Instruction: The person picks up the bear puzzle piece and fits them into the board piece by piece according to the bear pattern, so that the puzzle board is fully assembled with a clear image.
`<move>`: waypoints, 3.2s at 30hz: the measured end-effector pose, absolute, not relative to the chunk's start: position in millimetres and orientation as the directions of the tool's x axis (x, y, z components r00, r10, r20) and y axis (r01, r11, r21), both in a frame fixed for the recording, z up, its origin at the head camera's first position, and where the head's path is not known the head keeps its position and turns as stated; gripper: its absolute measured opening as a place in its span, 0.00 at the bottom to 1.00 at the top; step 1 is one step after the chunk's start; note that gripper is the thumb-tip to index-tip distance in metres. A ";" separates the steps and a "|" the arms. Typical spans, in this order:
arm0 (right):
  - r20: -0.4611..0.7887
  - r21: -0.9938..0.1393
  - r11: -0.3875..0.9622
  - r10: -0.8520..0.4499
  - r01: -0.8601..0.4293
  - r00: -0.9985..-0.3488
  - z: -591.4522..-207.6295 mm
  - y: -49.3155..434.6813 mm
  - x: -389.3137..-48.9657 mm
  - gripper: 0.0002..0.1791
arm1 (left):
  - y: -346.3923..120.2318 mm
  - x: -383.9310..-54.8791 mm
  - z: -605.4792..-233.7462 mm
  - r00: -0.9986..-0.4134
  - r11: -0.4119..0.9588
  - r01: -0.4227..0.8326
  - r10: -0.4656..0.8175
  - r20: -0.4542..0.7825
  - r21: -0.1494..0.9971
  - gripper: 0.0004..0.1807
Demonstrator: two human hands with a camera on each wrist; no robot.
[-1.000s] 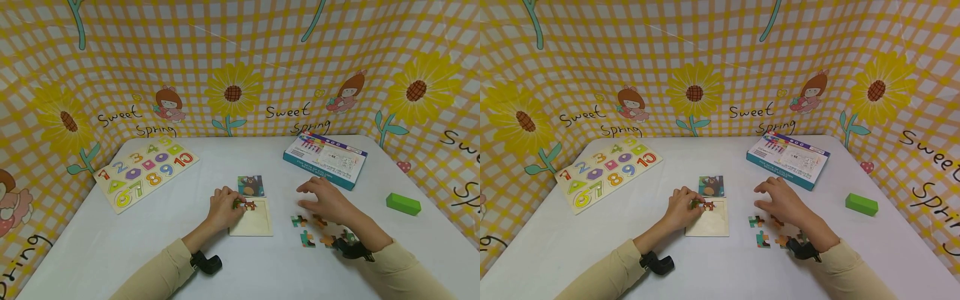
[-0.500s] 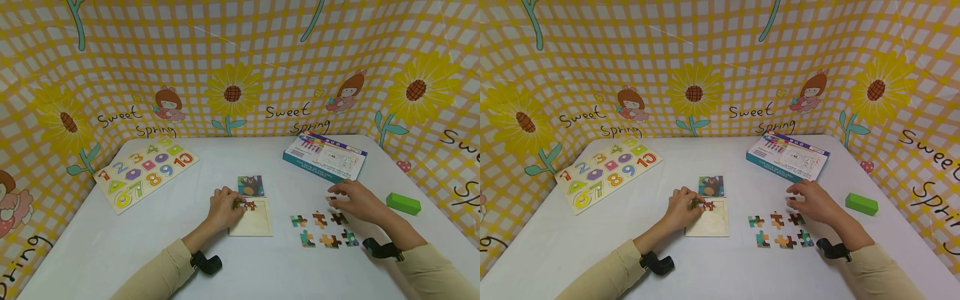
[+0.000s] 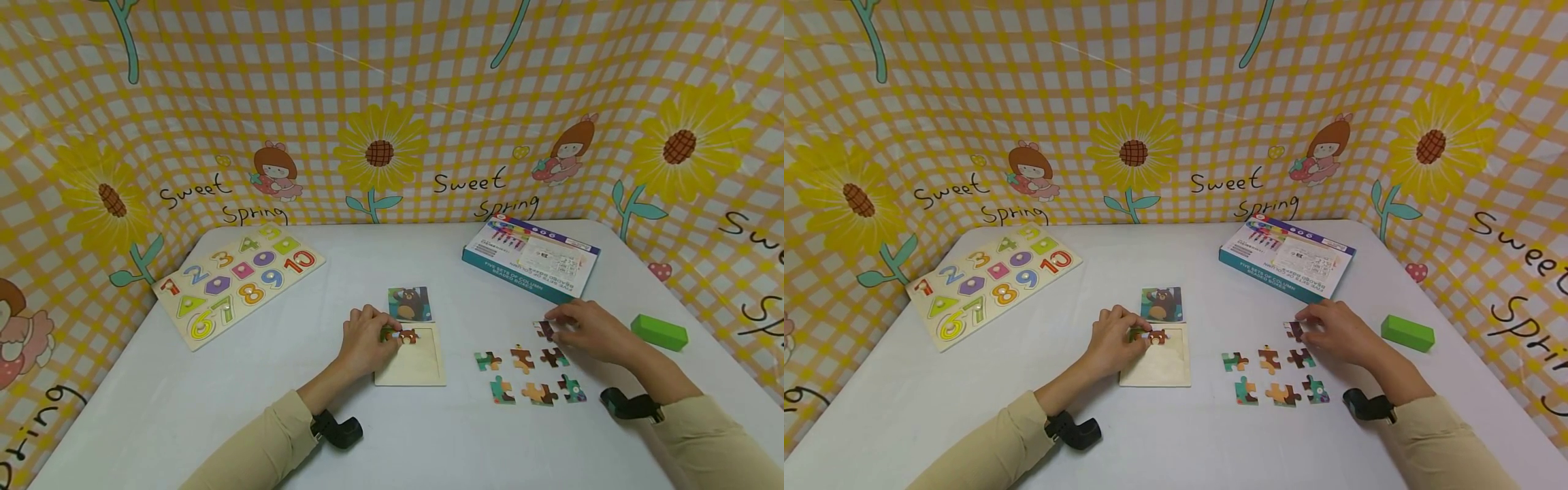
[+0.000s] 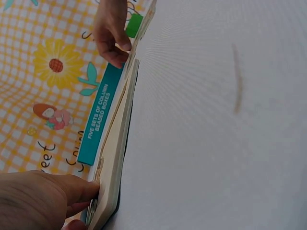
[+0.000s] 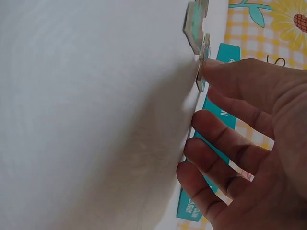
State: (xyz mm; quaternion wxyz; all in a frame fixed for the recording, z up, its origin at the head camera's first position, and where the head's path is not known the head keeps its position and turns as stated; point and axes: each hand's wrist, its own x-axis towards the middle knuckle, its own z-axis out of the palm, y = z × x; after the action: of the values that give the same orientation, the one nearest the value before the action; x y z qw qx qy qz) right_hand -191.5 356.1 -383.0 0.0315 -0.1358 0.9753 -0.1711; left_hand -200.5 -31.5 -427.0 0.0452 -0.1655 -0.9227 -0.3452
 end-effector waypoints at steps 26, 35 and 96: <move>-0.016 -0.352 0.907 -0.255 -0.233 -0.967 -391.5 360.9 -194.7 0.17 | -32.4 -199.3 -426.0 -0.936 0.697 0.352 0.279 0.216 0.624 0.08; 0.003 -0.352 0.905 -0.255 -0.240 -0.967 -391.9 360.5 -194.2 0.17 | -32.2 -200.0 -427.3 -0.936 0.702 0.351 0.277 0.216 0.620 0.08; 0.116 -0.339 0.825 -0.440 -0.452 -0.890 -388.6 189.4 -195.7 0.14 | -33.2 -199.0 -425.8 -0.928 0.695 0.372 0.287 0.236 0.615 0.08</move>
State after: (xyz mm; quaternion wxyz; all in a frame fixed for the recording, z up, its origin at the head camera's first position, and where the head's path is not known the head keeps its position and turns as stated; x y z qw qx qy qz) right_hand -195.7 189.4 -388.6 -0.0164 -0.2335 0.9551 -0.1817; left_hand -199.0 -33.2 -425.8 0.0610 -0.1794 -0.9186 -0.3469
